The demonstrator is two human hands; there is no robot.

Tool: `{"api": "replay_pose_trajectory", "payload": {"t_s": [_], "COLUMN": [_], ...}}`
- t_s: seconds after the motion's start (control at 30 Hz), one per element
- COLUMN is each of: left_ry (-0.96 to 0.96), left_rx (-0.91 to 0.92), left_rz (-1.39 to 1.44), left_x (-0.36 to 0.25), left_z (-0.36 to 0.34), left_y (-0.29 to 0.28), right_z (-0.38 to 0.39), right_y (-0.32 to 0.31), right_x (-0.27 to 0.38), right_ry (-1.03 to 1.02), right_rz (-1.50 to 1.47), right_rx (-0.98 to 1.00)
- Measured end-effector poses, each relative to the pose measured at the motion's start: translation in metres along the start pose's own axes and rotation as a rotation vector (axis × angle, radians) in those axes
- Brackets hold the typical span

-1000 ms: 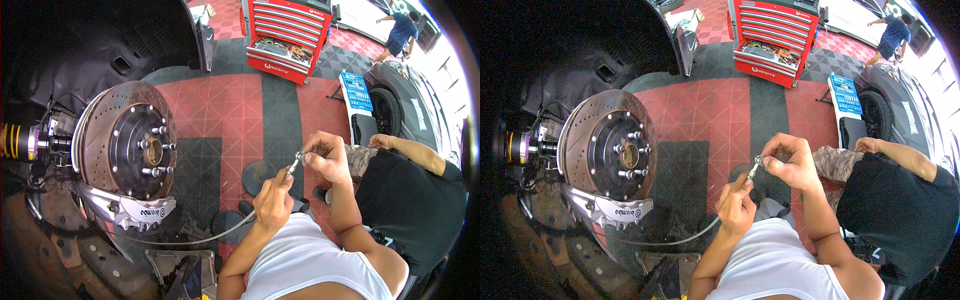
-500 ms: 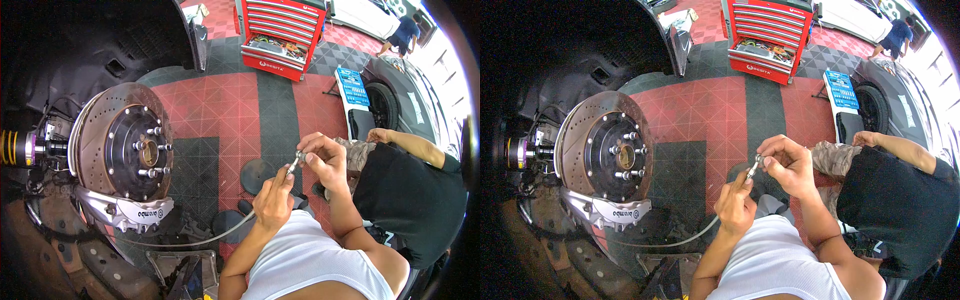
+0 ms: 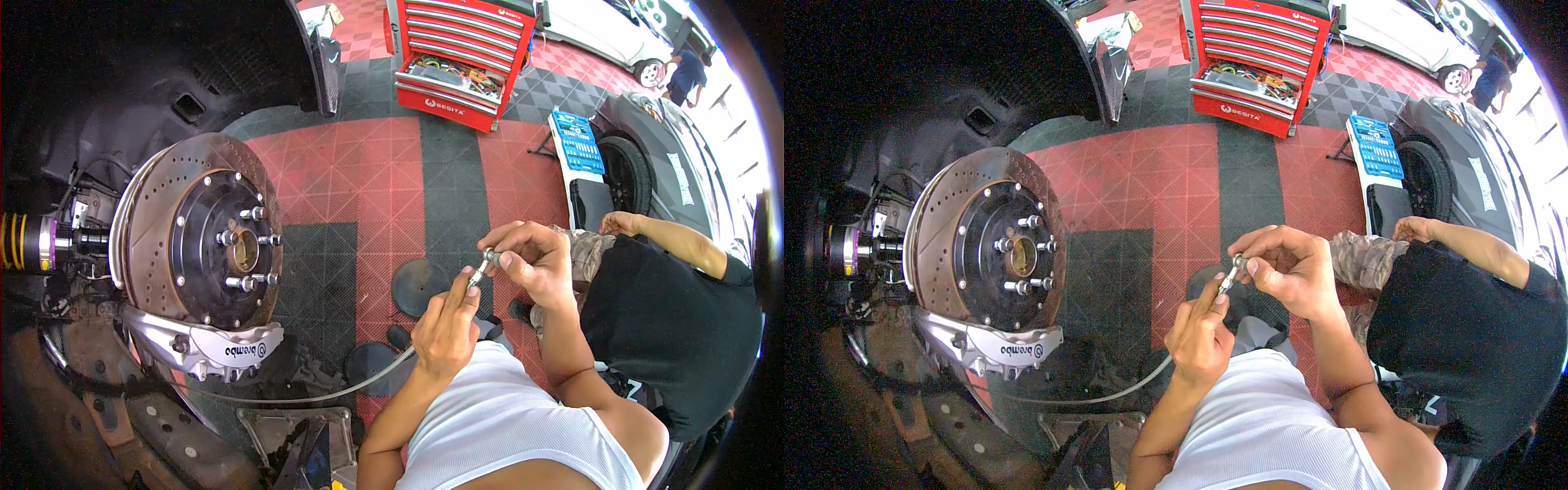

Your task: Inspecting and maintaining brake components on a vehicle, including a brake disc and suspension assembly.

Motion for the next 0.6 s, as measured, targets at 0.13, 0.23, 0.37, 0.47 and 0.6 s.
{"api": "replay_pose_trajectory", "payload": {"t_s": [0.13, 0.23, 0.37, 0.47, 0.6], "left_ry": [-0.332, -0.760, -0.879, -0.764, -0.615], "left_rx": [0.098, 0.218, 0.271, 0.210, 0.053], "left_rz": [0.381, 0.921, 1.058, 0.771, 0.619], "left_x": [0.014, 0.030, 0.035, 0.030, 0.027], "left_z": [0.001, 0.005, 0.003, 0.000, -0.001], "left_y": [0.004, 0.014, 0.019, 0.020, 0.018], "right_z": [-0.003, -0.007, -0.007, -0.010, -0.011], "right_y": [-0.003, 0.000, 0.002, 0.003, 0.003], "right_x": [0.000, -0.001, -0.007, -0.004, 0.001], "right_ry": [0.017, 0.025, 0.142, 0.088, -0.007], "right_rz": [0.001, -0.020, -0.028, 0.044, 0.121], "right_rx": [0.031, 0.091, 0.047, 0.040, 0.044]}}
Point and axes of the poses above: each hand's wrist, its own z-axis away from the middle knuckle, its own y-axis out of the palm, x = y × z, the point moved 5 cm from there along -z, towards the middle knuckle, and after that the axes turned 5 degrees about -z, right-handed, at the moved point
